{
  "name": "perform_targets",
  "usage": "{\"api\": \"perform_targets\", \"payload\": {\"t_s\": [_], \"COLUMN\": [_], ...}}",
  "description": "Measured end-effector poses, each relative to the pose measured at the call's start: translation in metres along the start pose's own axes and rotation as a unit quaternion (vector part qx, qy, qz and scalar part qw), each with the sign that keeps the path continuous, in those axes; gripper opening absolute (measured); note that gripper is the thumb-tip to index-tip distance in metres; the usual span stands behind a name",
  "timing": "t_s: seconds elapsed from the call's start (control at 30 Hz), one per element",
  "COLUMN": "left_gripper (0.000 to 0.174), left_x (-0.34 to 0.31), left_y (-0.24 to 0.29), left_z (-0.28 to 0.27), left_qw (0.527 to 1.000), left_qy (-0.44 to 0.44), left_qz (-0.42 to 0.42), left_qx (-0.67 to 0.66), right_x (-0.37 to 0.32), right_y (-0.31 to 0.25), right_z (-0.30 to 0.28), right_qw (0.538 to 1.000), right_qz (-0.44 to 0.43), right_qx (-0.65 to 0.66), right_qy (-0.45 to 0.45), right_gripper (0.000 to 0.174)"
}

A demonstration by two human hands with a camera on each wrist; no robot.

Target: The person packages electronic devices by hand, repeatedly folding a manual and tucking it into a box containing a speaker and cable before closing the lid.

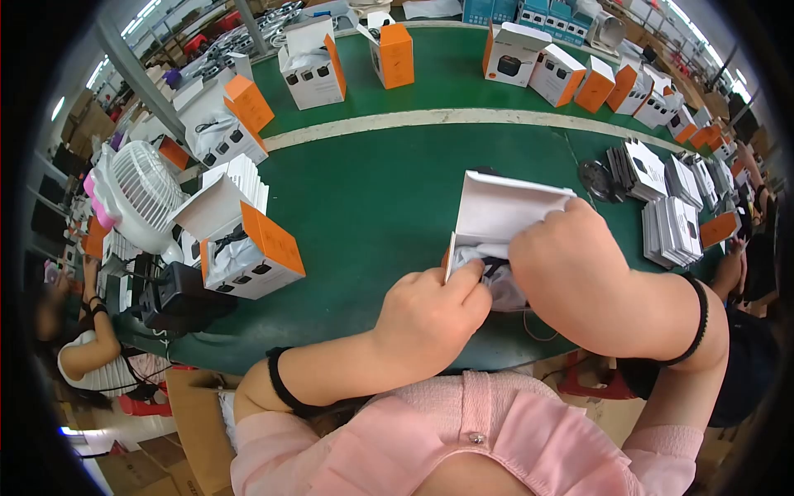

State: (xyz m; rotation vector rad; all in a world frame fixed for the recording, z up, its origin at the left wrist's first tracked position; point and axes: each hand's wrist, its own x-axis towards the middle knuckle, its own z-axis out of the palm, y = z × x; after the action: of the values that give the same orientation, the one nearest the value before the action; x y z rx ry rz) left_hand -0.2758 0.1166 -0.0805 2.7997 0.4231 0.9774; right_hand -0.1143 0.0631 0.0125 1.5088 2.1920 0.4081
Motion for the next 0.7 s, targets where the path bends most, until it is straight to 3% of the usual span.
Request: {"api": "perform_targets", "payload": {"t_s": [0.1, 0.17, 0.2, 0.23, 0.3, 0.33, 0.47, 0.53, 0.57, 0.63, 0.67, 0.7], "left_gripper": [0.017, 0.018, 0.018, 0.019, 0.019, 0.018, 0.018, 0.030, 0.030, 0.031, 0.031, 0.031], "left_x": [-0.002, -0.001, 0.001, 0.002, 0.002, 0.001, 0.002, 0.003, 0.002, 0.002, 0.002, 0.002], "left_y": [-0.001, -0.002, -0.001, -0.001, -0.002, -0.001, -0.003, -0.004, -0.004, -0.004, -0.004, -0.003], "left_z": [0.003, 0.002, -0.001, -0.003, -0.004, -0.003, -0.001, 0.000, 0.001, 0.001, 0.000, 0.000], "left_qw": [1.000, 1.000, 1.000, 1.000, 1.000, 0.999, 1.000, 1.000, 0.999, 0.999, 0.999, 0.999], "left_qy": [-0.010, -0.015, -0.019, -0.023, -0.028, -0.033, -0.016, 0.008, 0.009, 0.009, 0.011, 0.009], "left_qz": [0.007, 0.016, 0.009, 0.004, 0.006, 0.002, 0.014, 0.029, 0.032, 0.032, 0.035, 0.032], "left_qx": [0.010, 0.021, 0.011, 0.002, 0.001, -0.002, 0.000, 0.001, -0.002, 0.011, 0.015, 0.017], "right_x": [0.020, 0.029, 0.021, 0.010, -0.009, -0.012, -0.007, 0.007, 0.006, 0.005, 0.001, -0.001], "right_y": [0.002, 0.012, 0.018, 0.024, 0.035, 0.038, 0.034, 0.026, 0.029, 0.037, 0.038, 0.040], "right_z": [-0.012, -0.025, -0.014, -0.011, -0.006, -0.001, 0.009, 0.015, 0.019, 0.024, 0.025, 0.024], "right_qw": [0.997, 0.975, 0.986, 0.986, 0.969, 0.955, 0.977, 0.989, 0.989, 0.971, 0.963, 0.963], "right_qz": [-0.044, -0.064, -0.029, -0.026, 0.035, 0.000, -0.025, -0.065, -0.061, -0.069, 0.000, -0.001], "right_qx": [0.015, 0.089, 0.107, 0.108, 0.241, 0.273, 0.192, 0.135, 0.134, 0.209, 0.254, 0.252], "right_qy": [-0.060, -0.195, -0.128, -0.126, 0.036, 0.120, 0.087, 0.004, 0.002, 0.090, 0.093, 0.097], "right_gripper": [0.012, 0.013, 0.019, 0.019, 0.021, 0.010, 0.015, 0.012, 0.012, 0.010, 0.008, 0.008]}}
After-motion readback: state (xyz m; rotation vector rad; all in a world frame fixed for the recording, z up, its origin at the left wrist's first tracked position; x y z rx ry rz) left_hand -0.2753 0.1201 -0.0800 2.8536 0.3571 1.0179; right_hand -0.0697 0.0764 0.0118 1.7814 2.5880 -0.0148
